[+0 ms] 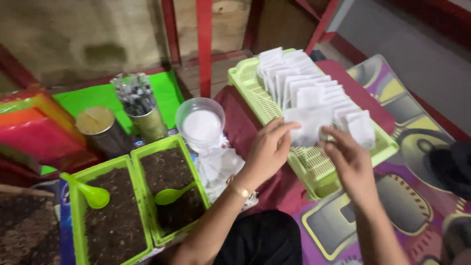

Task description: The person fills white tea bags with loose tea leaves using a green plastic spoon. They scoop the leaves from a green tray and place them into the bags, then arrange the filled bags in a green basket.

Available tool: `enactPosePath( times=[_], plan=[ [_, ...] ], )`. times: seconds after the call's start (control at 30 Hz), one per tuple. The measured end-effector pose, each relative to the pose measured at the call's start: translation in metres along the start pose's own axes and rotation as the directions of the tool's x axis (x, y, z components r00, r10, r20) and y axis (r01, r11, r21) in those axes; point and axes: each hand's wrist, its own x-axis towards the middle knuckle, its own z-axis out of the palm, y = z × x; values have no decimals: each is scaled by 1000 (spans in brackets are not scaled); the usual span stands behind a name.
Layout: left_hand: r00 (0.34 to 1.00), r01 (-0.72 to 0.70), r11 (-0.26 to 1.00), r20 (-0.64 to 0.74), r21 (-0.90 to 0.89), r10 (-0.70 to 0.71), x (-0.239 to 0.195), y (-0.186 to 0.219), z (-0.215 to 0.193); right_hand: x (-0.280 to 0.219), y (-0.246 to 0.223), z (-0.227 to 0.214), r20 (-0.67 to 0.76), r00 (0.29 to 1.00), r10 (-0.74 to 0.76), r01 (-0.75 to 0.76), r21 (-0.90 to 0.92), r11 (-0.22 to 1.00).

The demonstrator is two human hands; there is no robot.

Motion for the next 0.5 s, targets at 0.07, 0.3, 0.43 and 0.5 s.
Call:
enactPosePath(
  times=[0.07, 0.3, 0.43, 0.5],
  plan=[
    [994, 61, 998, 88, 22, -62, 17, -19, 22, 27, 6, -16, -15, 995, 97, -97, -2, 995],
    [880, 311, 919, 291, 242, -375, 58, -86, 84, 94, 93, -39, 14, 972, 234, -234, 47, 971],
    [843, 354, 901, 331, 250, -423, 69, -115, 102, 116, 119, -43, 15, 970, 244, -244, -28, 969],
    [803, 331, 870, 375, 366, -463, 73, -123, 108, 120, 107, -44, 58, 954, 294, -277, -203, 939]
  ],
)
